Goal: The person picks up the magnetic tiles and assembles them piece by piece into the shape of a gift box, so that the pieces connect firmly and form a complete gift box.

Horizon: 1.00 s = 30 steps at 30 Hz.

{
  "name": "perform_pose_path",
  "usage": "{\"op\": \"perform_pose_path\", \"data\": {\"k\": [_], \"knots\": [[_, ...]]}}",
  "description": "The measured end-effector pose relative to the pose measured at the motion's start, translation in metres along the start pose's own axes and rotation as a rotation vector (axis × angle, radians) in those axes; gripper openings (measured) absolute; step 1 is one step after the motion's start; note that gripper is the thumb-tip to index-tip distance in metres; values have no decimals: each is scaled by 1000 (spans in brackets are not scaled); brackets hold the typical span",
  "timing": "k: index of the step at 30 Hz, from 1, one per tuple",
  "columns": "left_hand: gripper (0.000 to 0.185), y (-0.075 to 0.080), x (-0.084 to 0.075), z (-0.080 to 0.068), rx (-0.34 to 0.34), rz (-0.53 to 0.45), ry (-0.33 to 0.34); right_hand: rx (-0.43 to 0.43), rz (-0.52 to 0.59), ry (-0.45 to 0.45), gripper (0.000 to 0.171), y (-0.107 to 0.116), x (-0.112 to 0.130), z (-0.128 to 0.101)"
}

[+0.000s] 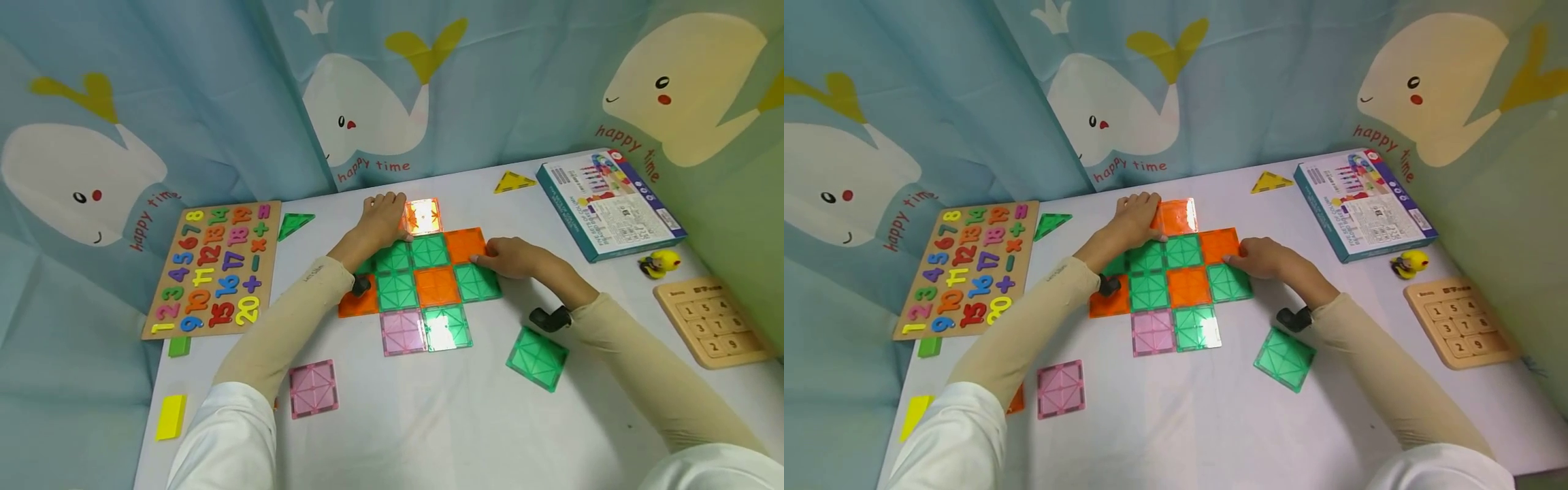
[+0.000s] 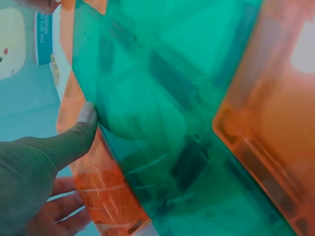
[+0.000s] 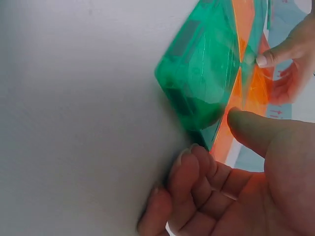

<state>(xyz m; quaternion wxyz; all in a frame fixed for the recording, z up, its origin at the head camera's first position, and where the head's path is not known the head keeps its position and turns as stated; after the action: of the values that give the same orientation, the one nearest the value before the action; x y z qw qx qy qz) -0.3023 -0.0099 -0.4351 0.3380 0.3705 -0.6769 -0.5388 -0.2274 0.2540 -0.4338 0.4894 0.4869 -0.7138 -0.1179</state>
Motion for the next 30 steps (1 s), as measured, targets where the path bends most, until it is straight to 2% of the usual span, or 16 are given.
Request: {"op": "perform_pose_path", "data": {"k": [3, 7, 14, 18, 21, 24, 27, 30], "knots": [[78, -3, 1, 0, -11, -12, -2, -31, 18, -1, 39, -2, -2, -1], [74, -6, 2, -2, -60, -9, -18, -82, 41, 25, 34, -4, -3, -3], [38, -1, 3, -5, -263, 2, -28, -194, 55, 135, 28, -4, 2, -13], [25, 8, 5, -11, -342, -76, -62, -247, 105, 207, 27, -6, 15, -17], [22, 15, 7, -15, -336, -162, -91, -269, 147, 271, 29, -9, 26, -17], [22, 18, 8, -19, -293, -228, -97, -266, 177, 306, 29, -12, 33, -13], [23, 20, 5, -22, -254, -252, -105, -242, 197, 294, 32, -16, 39, -9], [25, 20, 4, -27, -244, -222, -124, -211, 205, 247, 37, -19, 44, -4]]}}
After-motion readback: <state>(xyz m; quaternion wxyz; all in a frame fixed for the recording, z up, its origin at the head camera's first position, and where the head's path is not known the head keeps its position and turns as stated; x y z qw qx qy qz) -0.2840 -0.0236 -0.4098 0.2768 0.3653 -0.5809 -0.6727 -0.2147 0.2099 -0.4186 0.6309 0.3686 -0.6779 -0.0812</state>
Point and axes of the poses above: each hand's wrist, its own z-axis towards the middle knuckle, its own y-axis out of the back of the hand, x = y × z, the point moved 2 cm from there along z, towards the middle knuckle, and after that the axes turned 15 degrees about z, right-handed, at the moved point
